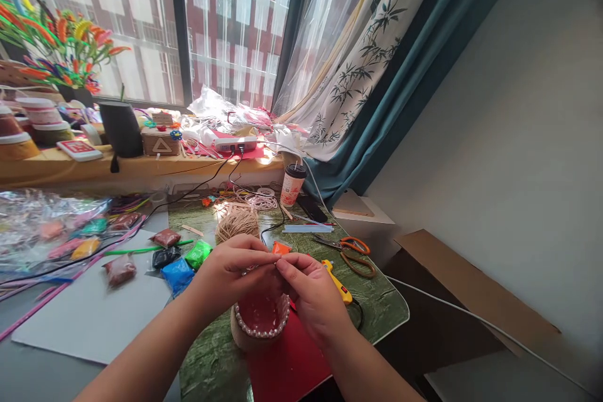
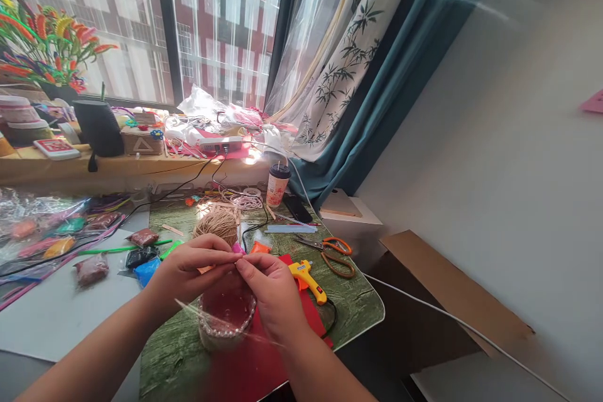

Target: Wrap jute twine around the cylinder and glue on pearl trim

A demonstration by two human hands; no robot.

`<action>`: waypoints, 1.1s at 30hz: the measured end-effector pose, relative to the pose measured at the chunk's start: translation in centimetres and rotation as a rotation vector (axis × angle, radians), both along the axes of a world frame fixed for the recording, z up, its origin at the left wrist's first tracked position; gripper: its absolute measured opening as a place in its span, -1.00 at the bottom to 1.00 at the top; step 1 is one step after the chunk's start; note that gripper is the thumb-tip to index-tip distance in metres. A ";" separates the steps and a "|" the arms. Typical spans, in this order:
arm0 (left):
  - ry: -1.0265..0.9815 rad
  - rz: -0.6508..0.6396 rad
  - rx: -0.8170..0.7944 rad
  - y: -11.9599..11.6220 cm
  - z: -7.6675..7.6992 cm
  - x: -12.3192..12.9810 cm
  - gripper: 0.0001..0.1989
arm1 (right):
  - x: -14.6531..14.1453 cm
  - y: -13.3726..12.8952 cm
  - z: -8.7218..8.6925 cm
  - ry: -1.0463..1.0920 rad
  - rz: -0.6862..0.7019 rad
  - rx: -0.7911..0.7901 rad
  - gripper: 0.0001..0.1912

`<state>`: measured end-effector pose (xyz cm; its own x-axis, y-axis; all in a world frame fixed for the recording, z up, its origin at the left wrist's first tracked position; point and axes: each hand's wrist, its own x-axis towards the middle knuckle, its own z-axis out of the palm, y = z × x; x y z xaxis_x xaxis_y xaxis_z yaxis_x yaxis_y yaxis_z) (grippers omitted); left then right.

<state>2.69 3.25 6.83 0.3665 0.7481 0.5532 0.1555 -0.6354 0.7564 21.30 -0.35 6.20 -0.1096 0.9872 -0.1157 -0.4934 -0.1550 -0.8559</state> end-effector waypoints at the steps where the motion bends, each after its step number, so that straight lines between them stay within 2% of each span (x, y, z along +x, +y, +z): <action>1: 0.006 0.007 0.009 0.0 -0.1 0.0 -0.79 | 0.0 0.0 0.0 -0.004 -0.005 -0.008 -0.61; 7: 0.028 0.046 -0.015 -0.1 0.3 0.0 -0.83 | 0.0 -0.3 0.1 -0.020 0.007 0.015 -0.60; 11: 0.031 0.052 0.007 -0.4 0.5 0.1 -0.93 | -0.1 -0.2 0.1 -0.025 -0.023 0.017 -0.61; 20: 0.017 0.033 0.073 -0.3 0.3 0.0 -0.90 | -0.4 0.1 0.4 0.004 0.000 -0.009 -0.59; 26: 0.024 0.037 0.074 -0.3 0.0 0.0 -0.92 | -0.5 0.3 -0.2 -0.006 0.003 -0.009 -0.57; 28: 0.039 0.050 0.033 -0.1 -0.1 -0.1 -0.96 | -0.3 0.4 -0.4 -0.071 -0.014 0.046 -0.58; 30: 0.057 0.089 -0.053 0.3 -0.2 -0.3 -0.90 | 0.3 0.8 -0.6 -0.197 -0.027 0.135 -0.63; 33: 0.172 0.088 -0.271 1.2 -0.4 -1.1 -0.78 | 1.4 1.7 -0.7 -0.571 -0.036 0.375 -0.80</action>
<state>1.64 4.41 6.43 0.3649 0.8923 0.2657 0.3404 -0.3935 0.8540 22.68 1.34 5.49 -0.0993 0.9737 0.2048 0.0521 0.2107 -0.9762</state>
